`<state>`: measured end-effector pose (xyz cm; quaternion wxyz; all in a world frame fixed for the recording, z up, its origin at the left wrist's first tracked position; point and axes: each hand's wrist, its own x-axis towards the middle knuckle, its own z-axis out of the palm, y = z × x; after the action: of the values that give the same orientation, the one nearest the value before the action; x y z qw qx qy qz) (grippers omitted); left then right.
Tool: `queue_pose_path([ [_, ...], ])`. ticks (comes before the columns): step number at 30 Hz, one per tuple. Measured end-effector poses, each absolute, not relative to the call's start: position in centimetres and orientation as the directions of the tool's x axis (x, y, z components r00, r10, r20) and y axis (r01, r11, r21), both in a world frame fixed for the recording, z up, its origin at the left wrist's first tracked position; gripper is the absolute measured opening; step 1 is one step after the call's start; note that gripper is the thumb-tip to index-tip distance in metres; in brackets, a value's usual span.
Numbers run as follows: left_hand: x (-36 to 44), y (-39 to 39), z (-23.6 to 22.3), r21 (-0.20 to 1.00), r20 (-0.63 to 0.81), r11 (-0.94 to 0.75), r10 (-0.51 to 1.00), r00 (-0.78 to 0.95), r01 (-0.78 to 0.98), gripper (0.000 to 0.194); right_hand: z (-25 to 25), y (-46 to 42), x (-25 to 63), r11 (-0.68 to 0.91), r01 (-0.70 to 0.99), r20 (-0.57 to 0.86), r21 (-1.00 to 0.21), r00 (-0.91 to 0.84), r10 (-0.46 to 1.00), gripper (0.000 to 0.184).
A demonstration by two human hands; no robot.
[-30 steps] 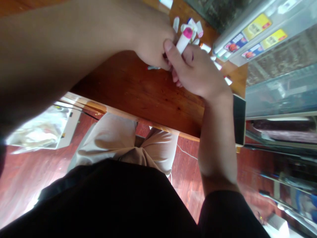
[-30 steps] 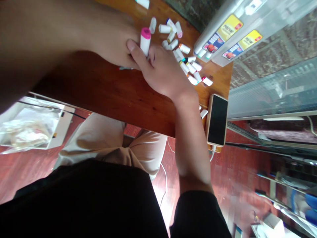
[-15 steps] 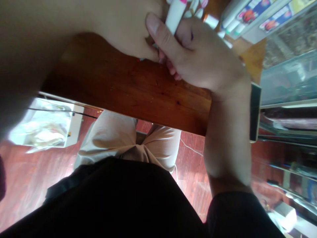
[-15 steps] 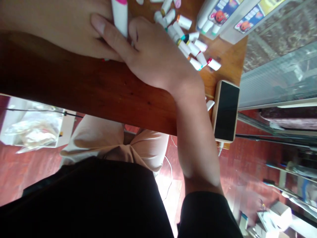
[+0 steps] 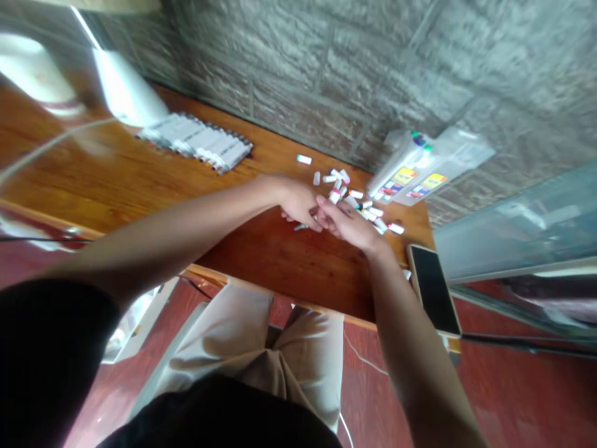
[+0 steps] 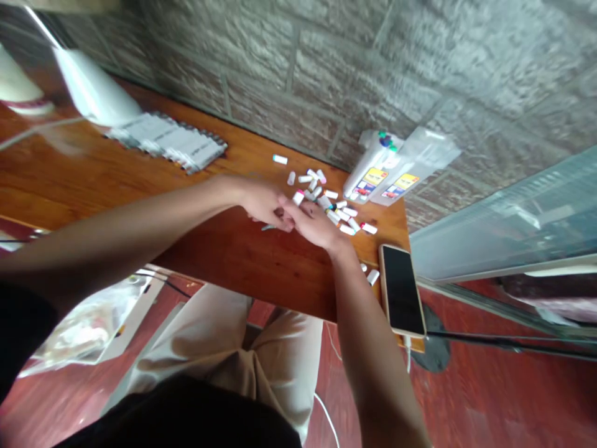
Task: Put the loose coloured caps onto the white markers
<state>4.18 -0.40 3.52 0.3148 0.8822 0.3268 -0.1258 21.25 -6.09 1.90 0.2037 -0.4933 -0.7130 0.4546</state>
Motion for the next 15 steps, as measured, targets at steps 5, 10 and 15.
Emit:
queue_pose_path([
  [5, 4.4, 1.0, 3.6, 0.482, -0.526, -0.616, 0.365, 0.768, 0.623, 0.043, 2.3, -6.3, 21.3, -0.083, 0.426, -0.267, -0.901, -0.394, 0.88, 0.062],
  [10, 3.1, 0.3, 2.7, 0.592, -0.402, -0.539, 0.446, 0.799, 0.599, 0.043, 2.7, -6.4, 20.9, -0.153, 0.421, -0.325, -0.894, -0.374, 0.869, 0.062],
  [15, 3.0, 0.1, 2.6, 0.589, -0.373, -0.548, 0.469, 0.801, 0.595, 0.042, 2.6, -6.3, 20.9, -0.143, 0.448, -0.317, -0.882, -0.342, 0.884, 0.062],
])
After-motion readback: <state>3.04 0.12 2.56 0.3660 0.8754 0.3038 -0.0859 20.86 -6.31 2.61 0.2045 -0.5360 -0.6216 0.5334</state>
